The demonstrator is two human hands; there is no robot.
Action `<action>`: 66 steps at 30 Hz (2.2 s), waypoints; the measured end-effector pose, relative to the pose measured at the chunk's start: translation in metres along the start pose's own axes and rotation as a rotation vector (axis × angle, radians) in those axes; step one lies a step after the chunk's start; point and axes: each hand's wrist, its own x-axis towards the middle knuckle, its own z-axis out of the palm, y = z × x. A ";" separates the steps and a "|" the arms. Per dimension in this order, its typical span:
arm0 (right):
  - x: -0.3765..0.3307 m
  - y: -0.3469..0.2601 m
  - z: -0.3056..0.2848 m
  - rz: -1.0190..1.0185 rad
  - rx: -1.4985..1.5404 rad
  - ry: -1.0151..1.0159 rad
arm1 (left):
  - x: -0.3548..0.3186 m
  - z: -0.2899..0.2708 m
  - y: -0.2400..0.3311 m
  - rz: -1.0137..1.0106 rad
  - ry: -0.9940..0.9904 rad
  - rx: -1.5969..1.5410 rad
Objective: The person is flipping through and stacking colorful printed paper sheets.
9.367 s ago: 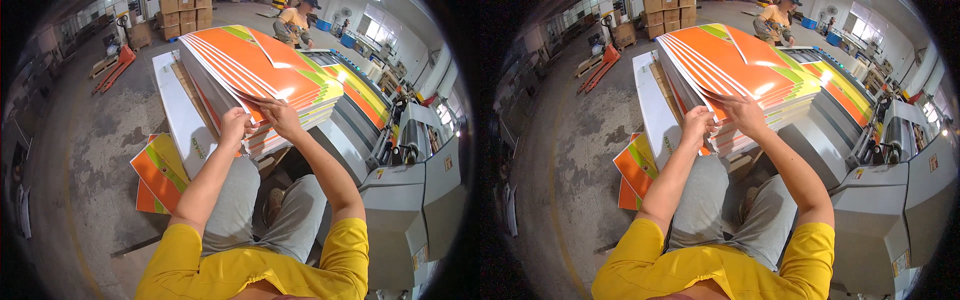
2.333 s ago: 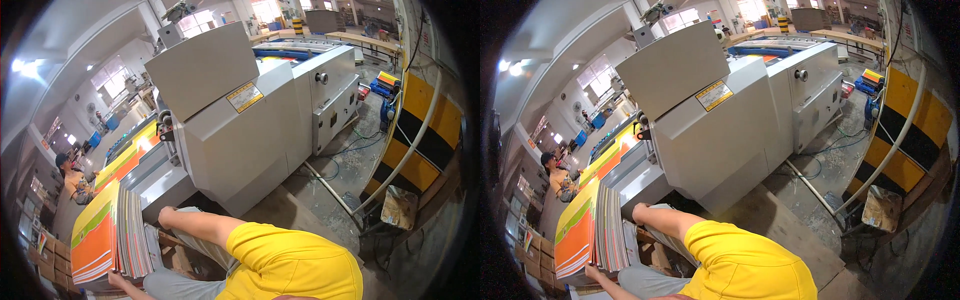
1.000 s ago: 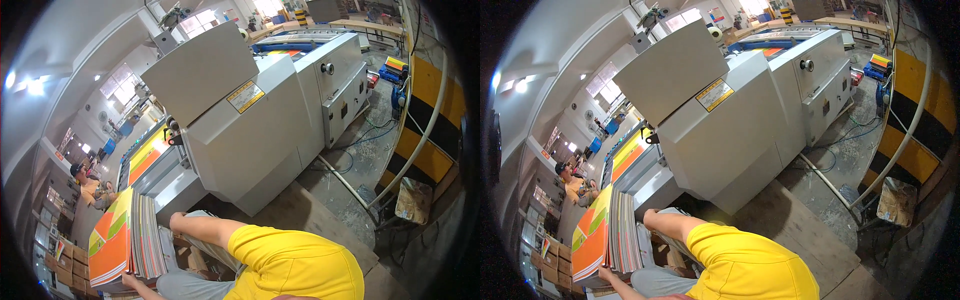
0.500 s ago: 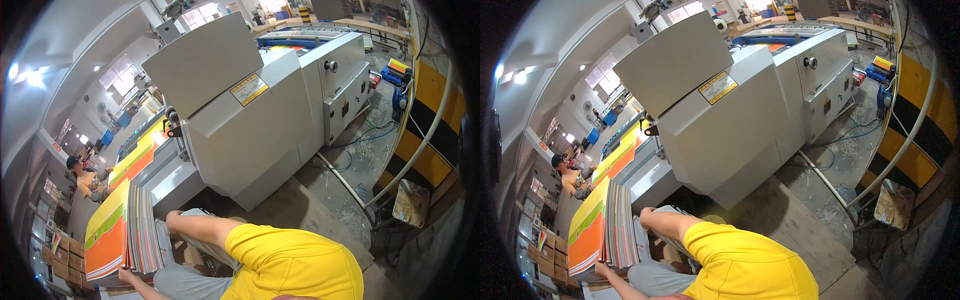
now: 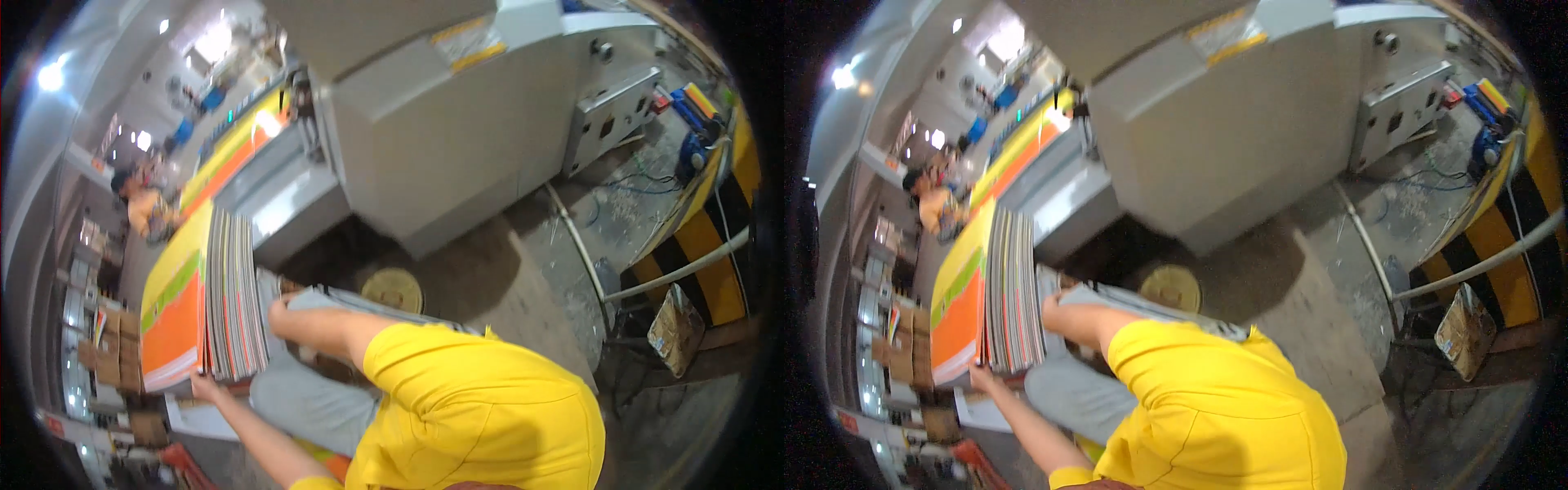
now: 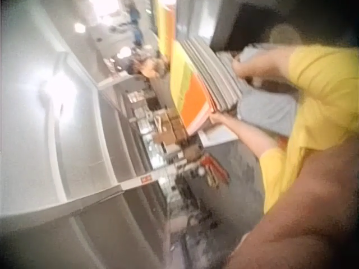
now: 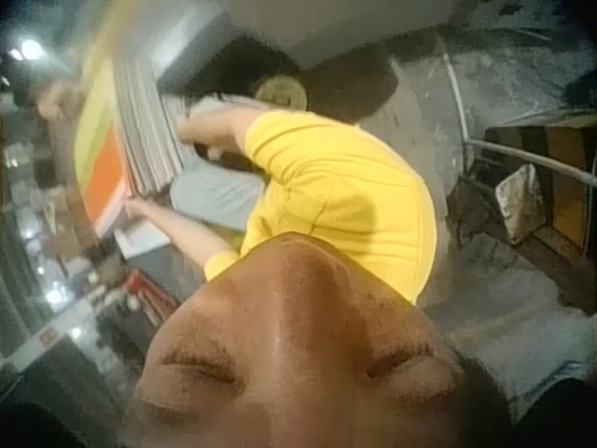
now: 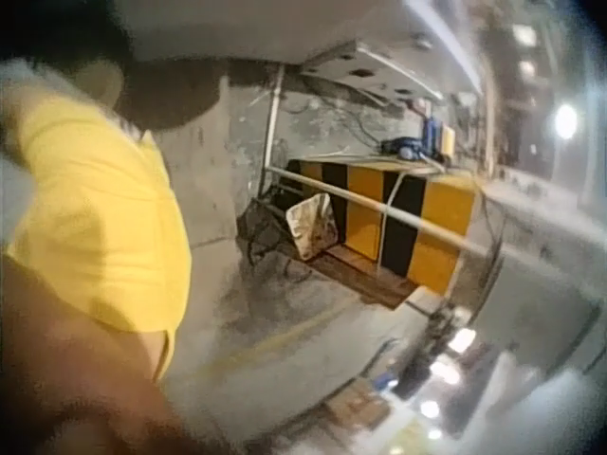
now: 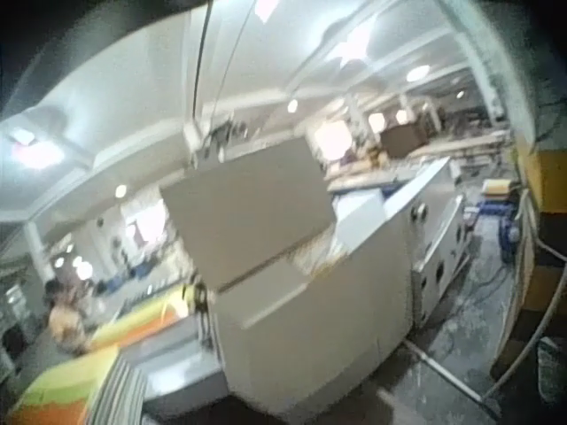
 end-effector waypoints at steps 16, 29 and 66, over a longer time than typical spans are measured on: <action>0.051 -0.104 0.041 -0.203 0.090 -0.047 | -0.045 -0.013 0.101 -0.560 -0.007 -0.539; 0.024 -0.068 0.028 -0.381 0.253 0.047 | -0.044 0.007 0.098 -0.537 0.124 -0.458; 0.010 0.011 -0.080 -0.702 1.116 1.383 | -0.110 0.011 0.162 -0.659 0.142 -0.696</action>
